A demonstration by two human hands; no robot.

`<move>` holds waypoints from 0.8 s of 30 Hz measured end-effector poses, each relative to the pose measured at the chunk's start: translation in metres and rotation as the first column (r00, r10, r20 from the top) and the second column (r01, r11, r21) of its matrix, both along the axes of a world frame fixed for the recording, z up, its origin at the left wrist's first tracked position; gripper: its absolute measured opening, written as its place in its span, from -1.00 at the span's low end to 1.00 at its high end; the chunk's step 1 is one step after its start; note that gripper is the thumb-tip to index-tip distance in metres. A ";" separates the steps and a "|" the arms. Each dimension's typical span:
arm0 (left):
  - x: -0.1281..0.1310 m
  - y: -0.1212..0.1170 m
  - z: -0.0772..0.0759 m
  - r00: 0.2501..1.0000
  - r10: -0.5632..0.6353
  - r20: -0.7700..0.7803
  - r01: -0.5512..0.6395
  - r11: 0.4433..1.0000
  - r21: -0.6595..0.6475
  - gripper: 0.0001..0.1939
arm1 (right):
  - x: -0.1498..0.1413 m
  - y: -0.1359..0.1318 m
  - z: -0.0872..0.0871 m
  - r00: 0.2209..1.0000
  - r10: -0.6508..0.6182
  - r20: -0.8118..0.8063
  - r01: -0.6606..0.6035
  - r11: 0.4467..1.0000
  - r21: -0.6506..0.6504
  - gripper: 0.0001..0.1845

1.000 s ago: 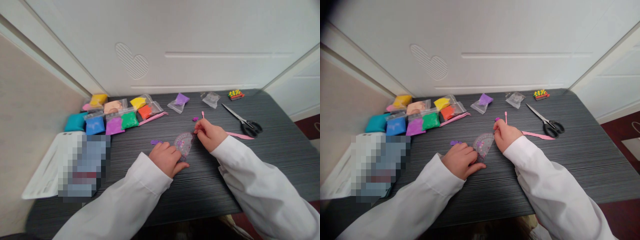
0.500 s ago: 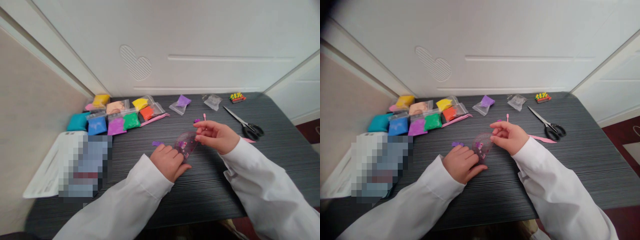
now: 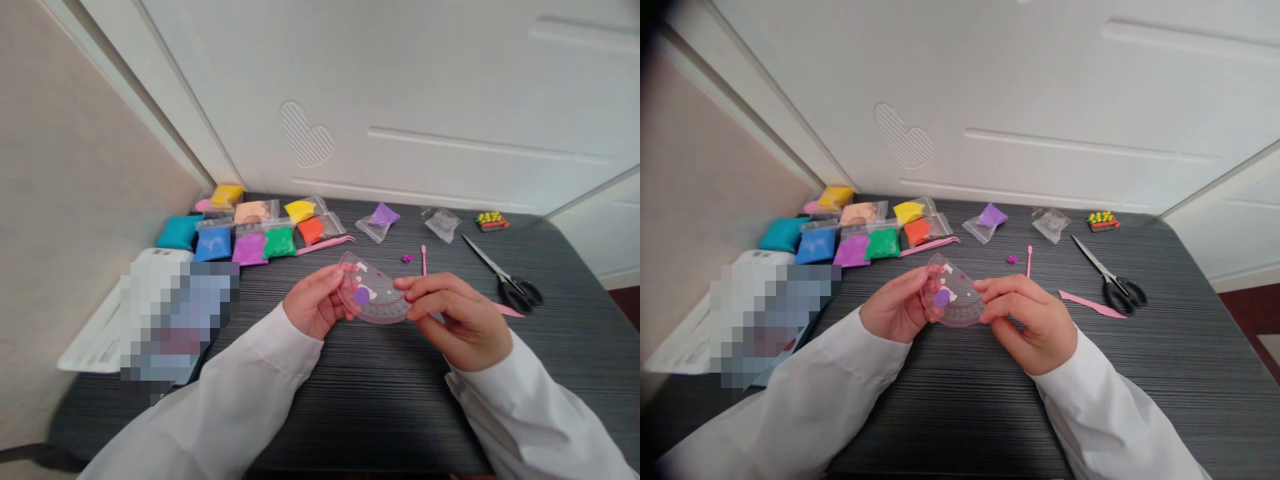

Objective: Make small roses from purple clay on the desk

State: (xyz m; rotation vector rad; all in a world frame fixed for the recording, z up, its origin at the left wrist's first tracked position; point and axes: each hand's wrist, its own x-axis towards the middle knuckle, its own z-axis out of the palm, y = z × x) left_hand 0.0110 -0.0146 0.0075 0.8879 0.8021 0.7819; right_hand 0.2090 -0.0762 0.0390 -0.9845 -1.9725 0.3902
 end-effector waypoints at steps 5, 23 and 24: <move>0.002 -0.010 0.009 0.990 0.114 0.083 -0.112 0.993 -0.030 -0.79 | -0.001 0.002 -0.003 0.993 -0.098 0.063 0.094 0.994 0.056 -0.75; 0.009 -0.026 0.014 0.967 0.238 0.087 -0.244 0.968 0.060 -0.85 | -0.024 -0.006 -0.014 0.923 -0.259 0.285 0.181 0.945 0.272 -0.65; 0.009 -0.026 0.013 0.967 0.240 0.081 -0.245 0.967 0.065 -0.84 | -0.024 -0.006 -0.014 0.924 -0.259 0.282 0.183 0.945 0.270 -0.65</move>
